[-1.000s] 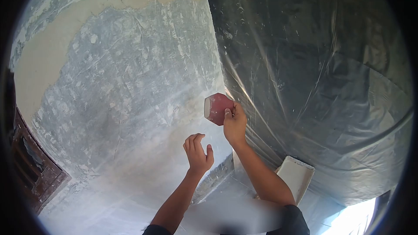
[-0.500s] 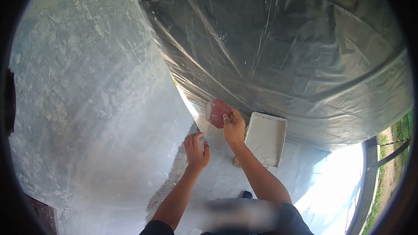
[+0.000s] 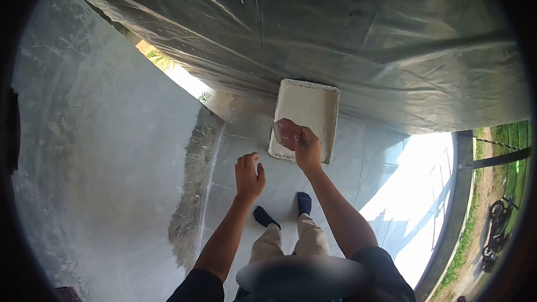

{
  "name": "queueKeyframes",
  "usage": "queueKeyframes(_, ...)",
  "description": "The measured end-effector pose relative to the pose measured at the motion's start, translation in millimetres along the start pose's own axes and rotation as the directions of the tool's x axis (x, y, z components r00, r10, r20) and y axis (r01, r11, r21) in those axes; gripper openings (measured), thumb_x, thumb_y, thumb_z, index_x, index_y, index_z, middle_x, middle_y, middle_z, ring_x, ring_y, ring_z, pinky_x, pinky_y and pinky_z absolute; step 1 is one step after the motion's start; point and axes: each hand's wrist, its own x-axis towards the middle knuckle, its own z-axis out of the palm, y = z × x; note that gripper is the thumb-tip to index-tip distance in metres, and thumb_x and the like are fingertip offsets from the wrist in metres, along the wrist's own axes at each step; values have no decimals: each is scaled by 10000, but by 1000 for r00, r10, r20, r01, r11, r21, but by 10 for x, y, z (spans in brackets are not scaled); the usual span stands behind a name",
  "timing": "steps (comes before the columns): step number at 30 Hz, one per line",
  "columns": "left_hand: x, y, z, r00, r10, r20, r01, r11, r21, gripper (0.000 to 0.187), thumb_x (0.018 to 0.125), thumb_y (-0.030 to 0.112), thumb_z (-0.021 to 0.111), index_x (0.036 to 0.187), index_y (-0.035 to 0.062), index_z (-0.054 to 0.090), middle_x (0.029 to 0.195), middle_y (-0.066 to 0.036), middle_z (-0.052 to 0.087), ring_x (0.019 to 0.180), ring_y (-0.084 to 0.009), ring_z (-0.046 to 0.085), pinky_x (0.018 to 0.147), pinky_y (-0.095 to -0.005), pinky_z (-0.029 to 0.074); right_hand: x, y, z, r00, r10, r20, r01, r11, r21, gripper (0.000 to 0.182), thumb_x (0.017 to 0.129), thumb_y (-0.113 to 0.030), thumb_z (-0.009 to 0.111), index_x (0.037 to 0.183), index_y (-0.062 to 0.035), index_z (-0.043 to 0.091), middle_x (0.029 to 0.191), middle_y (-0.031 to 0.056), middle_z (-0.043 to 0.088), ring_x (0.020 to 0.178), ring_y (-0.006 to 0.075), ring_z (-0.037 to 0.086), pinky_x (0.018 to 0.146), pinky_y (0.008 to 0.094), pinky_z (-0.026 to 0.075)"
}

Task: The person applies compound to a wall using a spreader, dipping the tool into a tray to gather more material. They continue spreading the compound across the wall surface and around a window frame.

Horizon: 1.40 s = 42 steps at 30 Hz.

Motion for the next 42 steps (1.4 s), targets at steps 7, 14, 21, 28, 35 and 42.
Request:
queueKeyframes(7,-275,-94,565,991,-62,117,61,998,5,330,844,38,587,1169,56,528,1070,-128,611,1022,-335,558,866,-463,415,-22,519,-282,995,88,35,-78,968,-240,234,897,-53,596,1124,-10,639,963,216,700,908,354,698,780,383,512)
queueKeyframes(14,-500,-220,843,977,-117,179,114,993,29,310,850,67,584,1156,52,539,1064,-127,613,1021,-334,565,851,-472,433,-39,1030,-321,996,33,87,-1,938,-345,226,904,-37,583,1115,-8,658,967,228,700,931,382,690,784,373,525)
queueKeyframes(21,-534,-337,1143,966,-139,217,134,990,38,300,853,70,583,1148,49,538,1070,-132,608,1023,-340,565,855,-475,434,35,1436,-297,978,-99,183,161,917,-365,239,895,2,575,1119,-13,658,948,231,692,893,411,677,767,407,533)
queueKeyframes(28,-621,-412,1556,942,-264,207,269,963,4,326,871,80,581,1186,26,514,1108,-173,590,1039,-361,561,887,-490,439,216,1439,-277,931,-129,340,257,896,-363,258,867,55,576,1096,-16,671,947,226,687,882,412,668,741,429,532)
queueKeyframes(35,-711,-542,1867,657,-684,318,753,576,-317,442,881,94,580,1286,-33,460,1197,-244,566,1118,-420,542,944,-505,454,329,1496,-224,861,-232,453,396,864,-310,286,838,64,583,1101,-15,663,925,225,686,858,404,671,719,448,530)
queueKeyframes(42,-544,-582,1956,722,-562,404,639,765,-78,673,883,168,606,1441,-62,309,1351,-274,501,1223,-404,539,1017,-455,445,412,1610,-133,845,-229,483,428,832,-354,277,834,62,560,1079,-29,652,884,210,685,816,404,666,705,460,536)
